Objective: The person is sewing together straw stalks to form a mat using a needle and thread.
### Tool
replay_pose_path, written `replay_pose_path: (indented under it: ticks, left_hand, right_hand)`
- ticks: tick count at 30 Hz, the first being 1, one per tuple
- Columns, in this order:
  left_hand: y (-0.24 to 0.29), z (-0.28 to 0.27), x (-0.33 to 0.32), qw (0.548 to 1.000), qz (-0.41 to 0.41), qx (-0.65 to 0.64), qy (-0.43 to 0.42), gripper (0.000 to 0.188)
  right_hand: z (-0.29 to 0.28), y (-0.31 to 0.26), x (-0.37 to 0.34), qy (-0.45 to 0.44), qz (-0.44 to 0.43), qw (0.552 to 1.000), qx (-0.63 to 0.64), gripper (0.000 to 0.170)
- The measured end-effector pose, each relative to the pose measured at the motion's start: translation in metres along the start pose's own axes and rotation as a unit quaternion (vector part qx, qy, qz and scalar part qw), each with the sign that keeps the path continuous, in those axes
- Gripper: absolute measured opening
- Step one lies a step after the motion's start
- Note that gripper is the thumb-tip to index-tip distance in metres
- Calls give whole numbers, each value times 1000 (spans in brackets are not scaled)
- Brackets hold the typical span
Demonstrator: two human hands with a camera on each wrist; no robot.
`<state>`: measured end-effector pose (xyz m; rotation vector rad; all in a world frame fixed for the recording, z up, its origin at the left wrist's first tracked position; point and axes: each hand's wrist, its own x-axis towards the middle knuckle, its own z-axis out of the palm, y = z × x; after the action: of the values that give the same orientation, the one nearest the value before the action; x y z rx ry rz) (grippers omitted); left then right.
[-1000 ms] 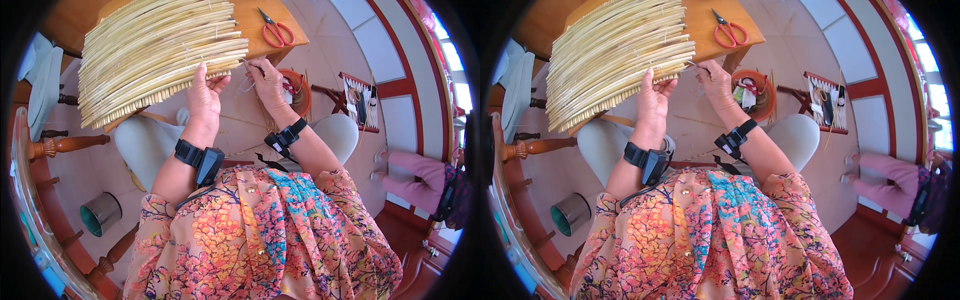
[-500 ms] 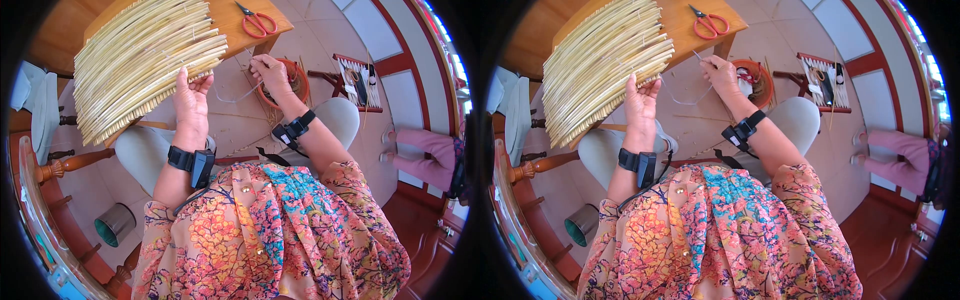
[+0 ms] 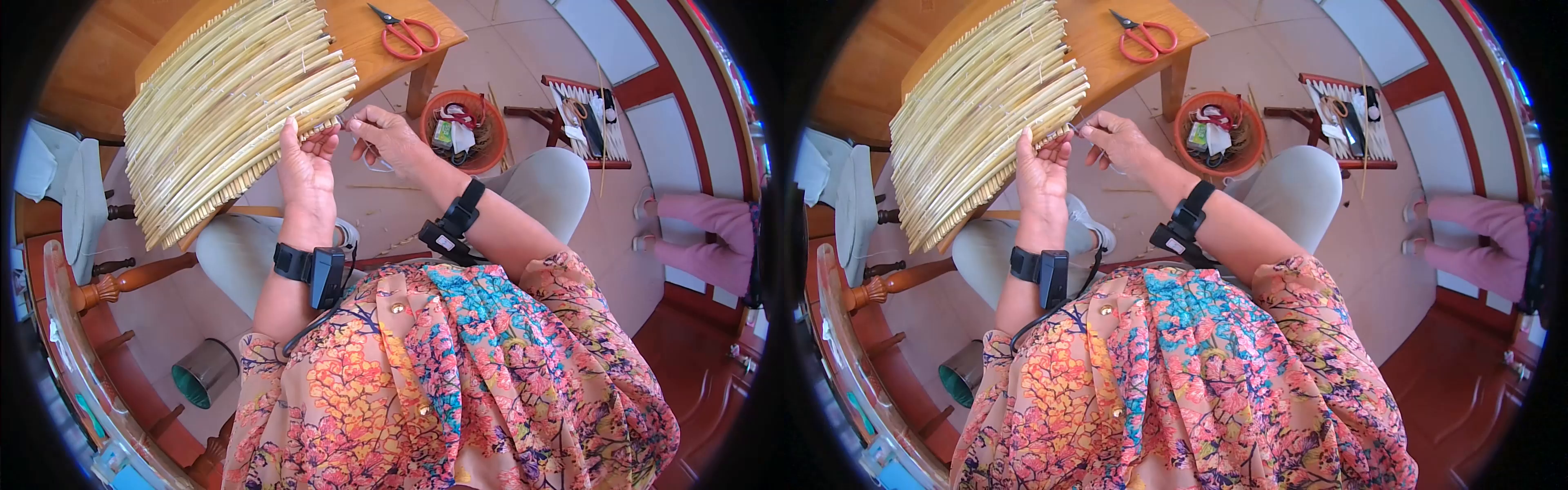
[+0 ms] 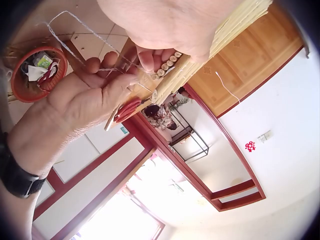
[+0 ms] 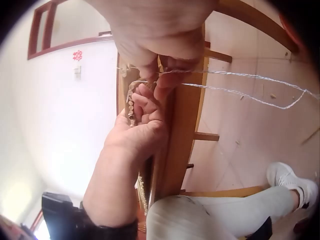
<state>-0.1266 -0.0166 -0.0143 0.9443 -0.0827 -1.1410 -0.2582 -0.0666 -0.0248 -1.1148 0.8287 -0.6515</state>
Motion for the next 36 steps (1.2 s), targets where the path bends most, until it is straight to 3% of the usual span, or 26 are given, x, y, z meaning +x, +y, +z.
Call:
replay_pose_path:
  ticks: [4,13,15,16,18,19,21,22,24,28,30,31,33,36]
  left_hand:
    - [-1,-2,3,1000,1,6,-3,38]
    - [-5,-8,9,1000,1,0,1,45]
    - [-5,-8,10,1000,-5,-10,3,45]
    - [-5,-8,10,1000,-3,-13,6,45]
    - [-5,-6,9,1000,-13,-9,12,44]
    - [-5,-5,9,1000,-11,-12,14,44]
    - [-5,-5,8,1000,-7,-6,10,43]
    - [-5,-5,8,1000,-5,-9,12,43]
    - [-5,-3,6,1000,-11,-10,-9,41]
    - [-6,-1,6,1000,-13,-14,0,40]
    - [-7,-1,9,1000,-19,-14,2,39]
    - [-7,-1,9,1000,-19,-16,3,39]
    - [-6,-1,8,999,-33,-6,-1,39]
    - [-6,-2,7,999,-40,3,-8,38]
  right_hand:
    - [2,1,-2,-41,71,988,132,14]
    - [-8,-5,-15,59,-37,995,76,14]
    - [-9,-12,-18,63,-60,995,-48,14]
    - [-9,-18,-20,59,-59,995,-51,14]
    - [-9,-32,-25,74,-116,960,-244,14]
    - [-10,-39,-25,71,-116,960,-246,14]
    - [-11,-50,-24,74,-201,850,-482,12]
    - [-13,-56,-22,71,-202,849,-483,12]
    - [-15,-67,-21,29,-218,775,-592,9]
    - [-18,-78,-17,-17,-240,729,-641,11]
    - [-16,-85,-17,-20,-301,660,-688,13]
    - [-14,-89,-16,-22,-301,659,-689,13]
    - [-12,-96,-16,-28,-301,587,-751,17]
    - [-12,-100,-9,-54,-323,562,-760,16]
